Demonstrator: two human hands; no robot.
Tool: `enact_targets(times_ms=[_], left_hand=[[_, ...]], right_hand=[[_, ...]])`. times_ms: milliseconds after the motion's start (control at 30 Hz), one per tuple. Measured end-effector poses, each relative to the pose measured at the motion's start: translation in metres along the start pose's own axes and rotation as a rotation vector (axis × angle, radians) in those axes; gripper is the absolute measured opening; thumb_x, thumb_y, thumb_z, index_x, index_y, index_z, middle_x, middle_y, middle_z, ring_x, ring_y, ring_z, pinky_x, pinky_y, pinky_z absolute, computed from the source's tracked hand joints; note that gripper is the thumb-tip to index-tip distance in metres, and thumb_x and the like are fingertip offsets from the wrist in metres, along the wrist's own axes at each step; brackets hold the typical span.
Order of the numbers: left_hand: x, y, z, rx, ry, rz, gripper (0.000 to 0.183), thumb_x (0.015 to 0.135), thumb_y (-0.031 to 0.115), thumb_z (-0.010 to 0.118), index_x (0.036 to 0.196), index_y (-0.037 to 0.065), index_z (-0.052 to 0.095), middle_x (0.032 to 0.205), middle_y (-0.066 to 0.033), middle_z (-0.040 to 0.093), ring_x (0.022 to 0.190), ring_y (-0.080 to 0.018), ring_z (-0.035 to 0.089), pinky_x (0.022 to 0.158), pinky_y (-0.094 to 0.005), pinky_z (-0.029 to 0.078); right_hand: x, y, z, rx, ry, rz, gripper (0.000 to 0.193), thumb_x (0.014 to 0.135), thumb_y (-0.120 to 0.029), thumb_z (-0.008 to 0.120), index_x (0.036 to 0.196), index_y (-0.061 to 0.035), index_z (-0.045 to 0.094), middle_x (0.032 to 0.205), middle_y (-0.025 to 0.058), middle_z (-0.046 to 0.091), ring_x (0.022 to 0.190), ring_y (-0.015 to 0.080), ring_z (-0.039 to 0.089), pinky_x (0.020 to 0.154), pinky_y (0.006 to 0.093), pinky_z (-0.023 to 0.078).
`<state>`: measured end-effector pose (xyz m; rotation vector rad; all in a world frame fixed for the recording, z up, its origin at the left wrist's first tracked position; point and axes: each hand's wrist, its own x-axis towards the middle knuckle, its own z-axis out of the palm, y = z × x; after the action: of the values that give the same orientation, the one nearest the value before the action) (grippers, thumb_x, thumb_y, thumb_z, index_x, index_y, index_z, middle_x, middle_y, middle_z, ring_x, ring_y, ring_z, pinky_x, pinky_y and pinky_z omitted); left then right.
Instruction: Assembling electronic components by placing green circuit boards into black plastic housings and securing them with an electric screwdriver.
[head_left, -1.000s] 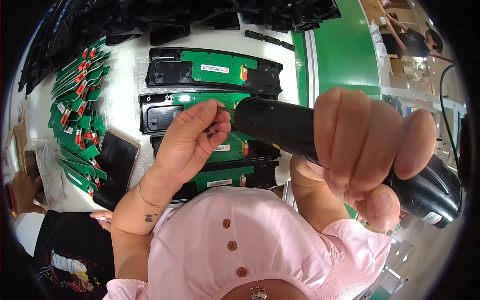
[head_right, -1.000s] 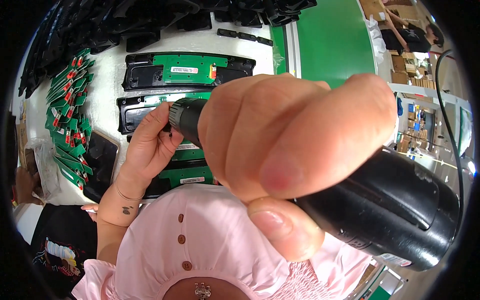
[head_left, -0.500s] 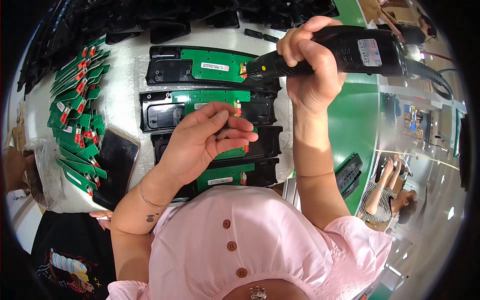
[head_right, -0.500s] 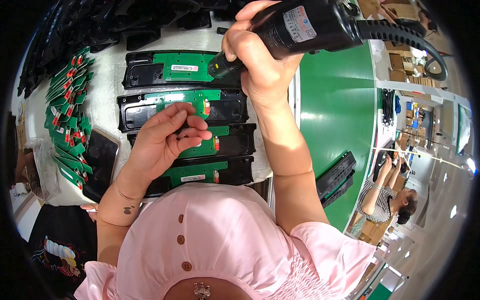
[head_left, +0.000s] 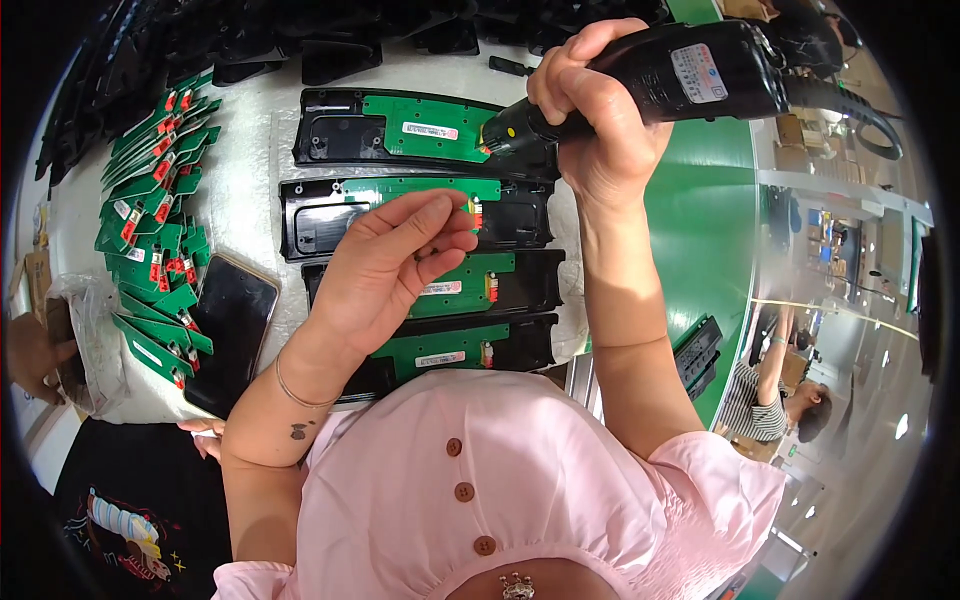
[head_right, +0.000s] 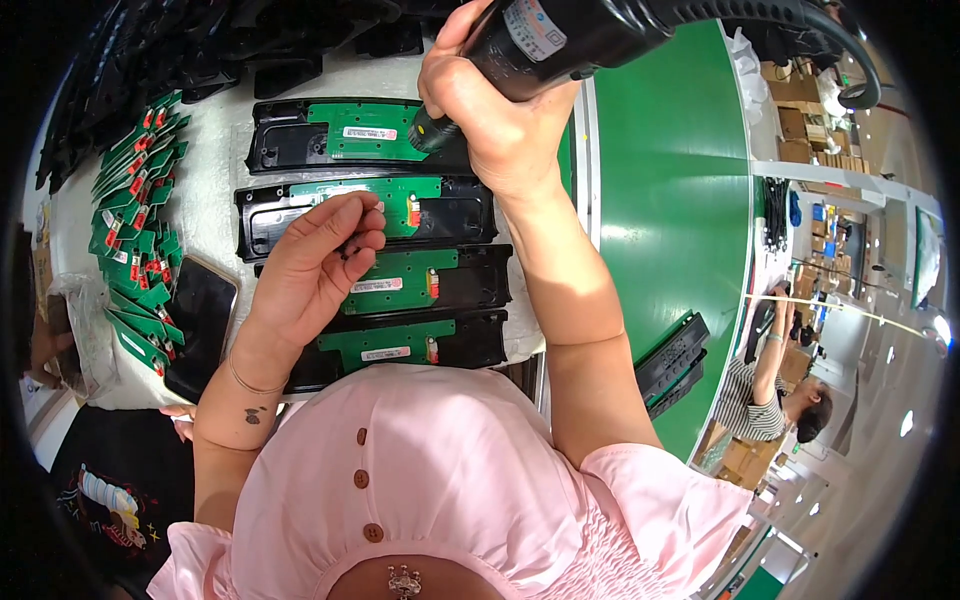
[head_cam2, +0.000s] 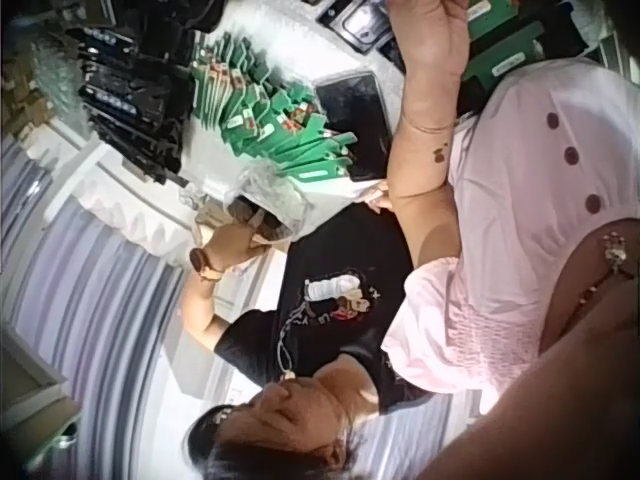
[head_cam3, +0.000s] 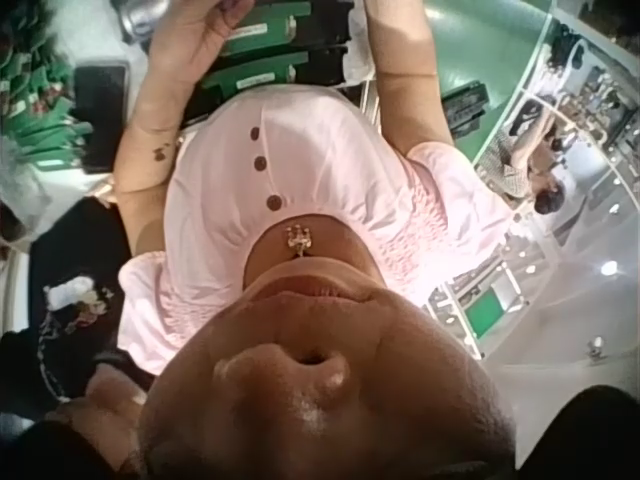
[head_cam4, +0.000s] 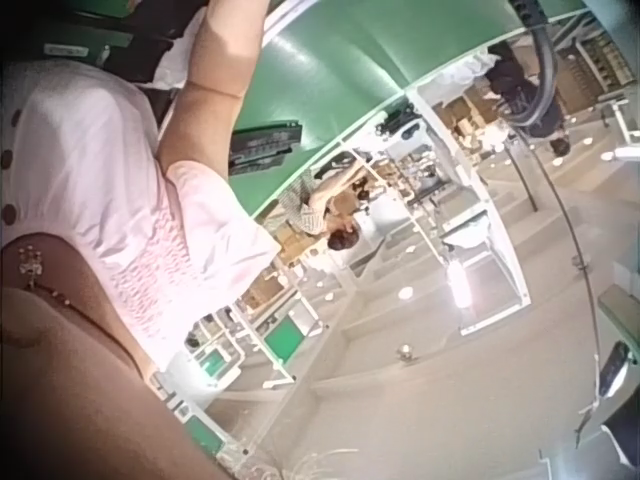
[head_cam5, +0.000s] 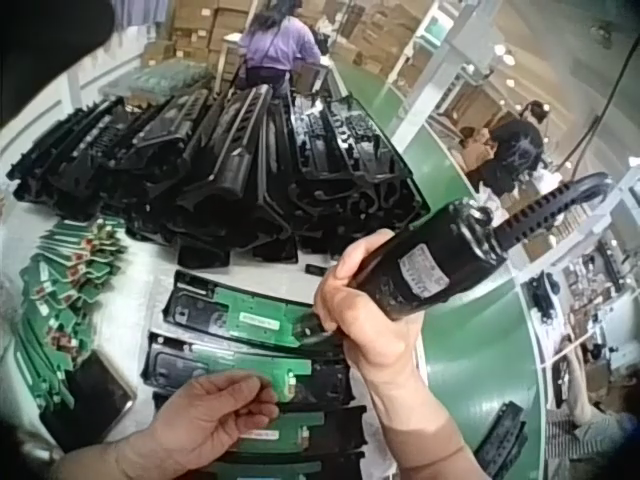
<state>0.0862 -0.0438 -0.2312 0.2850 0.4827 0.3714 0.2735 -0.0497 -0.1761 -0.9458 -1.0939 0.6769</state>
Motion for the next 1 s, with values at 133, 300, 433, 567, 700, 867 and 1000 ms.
enact_targets(times_ms=[133,300,433,567,700,867,1000], left_hand=[[0.0,0.0,-0.004,0.044,0.016,0.027,0.017,0.085,0.008,0.056,0.1,0.0,0.058,0.092,-0.0095,0.062,0.084,-0.0159,0.062,0.073,-0.0214,0.052],[0.001,0.0,0.003,-0.018,0.018,0.033,0.019,0.082,0.002,0.058,0.101,0.0,0.057,0.092,-0.0109,0.062,0.085,-0.0176,0.062,0.076,-0.0229,0.052],[-0.002,0.0,0.0,-0.082,0.029,0.043,0.019,0.083,0.004,0.058,0.101,0.0,0.057,0.091,-0.0102,0.062,0.085,-0.0173,0.063,0.075,-0.0222,0.053],[-0.001,-0.002,-0.005,-0.136,-0.06,0.021,0.017,0.085,0.009,0.057,0.099,0.001,0.058,0.086,-0.0082,0.062,0.08,-0.0145,0.062,0.068,-0.0196,0.053],[-0.004,-0.004,-0.004,-0.178,-0.088,-0.018,0.015,0.086,0.015,0.057,0.092,0.002,0.058,0.081,-0.006,0.061,0.072,-0.011,0.061,0.061,-0.0174,0.052],[-0.005,-0.003,-0.007,-0.167,-0.116,-0.043,0.018,0.086,0.019,0.057,0.091,0.002,0.058,0.081,-0.0059,0.061,0.07,-0.0104,0.06,0.059,-0.0174,0.052],[-0.005,-0.005,0.002,-0.126,-0.222,-0.111,0.027,0.088,0.021,0.054,0.101,-0.002,0.057,0.092,-0.0114,0.061,0.076,-0.0145,0.062,0.067,-0.0212,0.053]], right_hand=[[-0.004,-0.011,0.009,0.007,0.031,-0.032,0.015,0.07,-0.002,0.043,0.085,-0.0013,0.046,0.056,0.0038,0.041,0.048,0.0136,0.038,0.052,0.0293,0.035],[-0.013,-0.067,-0.003,0.219,-0.412,-0.2,0.046,0.064,0.008,0.055,0.106,-0.0077,0.044,0.067,-0.009,0.043,0.059,0.0056,0.044,0.06,0.0213,0.032],[-0.03,-0.093,0.012,0.233,-0.299,-0.081,0.035,0.063,-0.004,0.054,0.097,-0.0091,0.046,0.061,-0.0075,0.049,0.056,0.0053,0.048,0.059,0.0198,0.034],[-0.033,-0.096,0.013,0.266,-0.285,-0.066,0.031,0.064,-0.007,0.052,0.095,-0.0085,0.047,0.06,-0.0059,0.049,0.056,0.0063,0.049,0.06,0.0201,0.035],[-0.039,-0.094,0.016,0.262,-0.256,-0.069,0.03,0.064,-0.006,0.051,0.094,-0.0088,0.046,0.061,-0.0054,0.049,0.057,0.0068,0.049,0.06,0.0202,0.036],[-0.04,-0.093,0.018,0.28,-0.33,-0.091,0.032,0.064,-0.003,0.051,0.095,-0.0091,0.044,0.063,-0.0063,0.047,0.059,0.0067,0.048,0.06,0.0204,0.035],[-0.042,-0.081,0.017,0.174,-0.323,-0.183,0.044,0.061,0.006,0.049,0.103,-0.008,0.043,0.063,-0.0087,0.045,0.058,0.0065,0.046,0.059,0.0209,0.033]])
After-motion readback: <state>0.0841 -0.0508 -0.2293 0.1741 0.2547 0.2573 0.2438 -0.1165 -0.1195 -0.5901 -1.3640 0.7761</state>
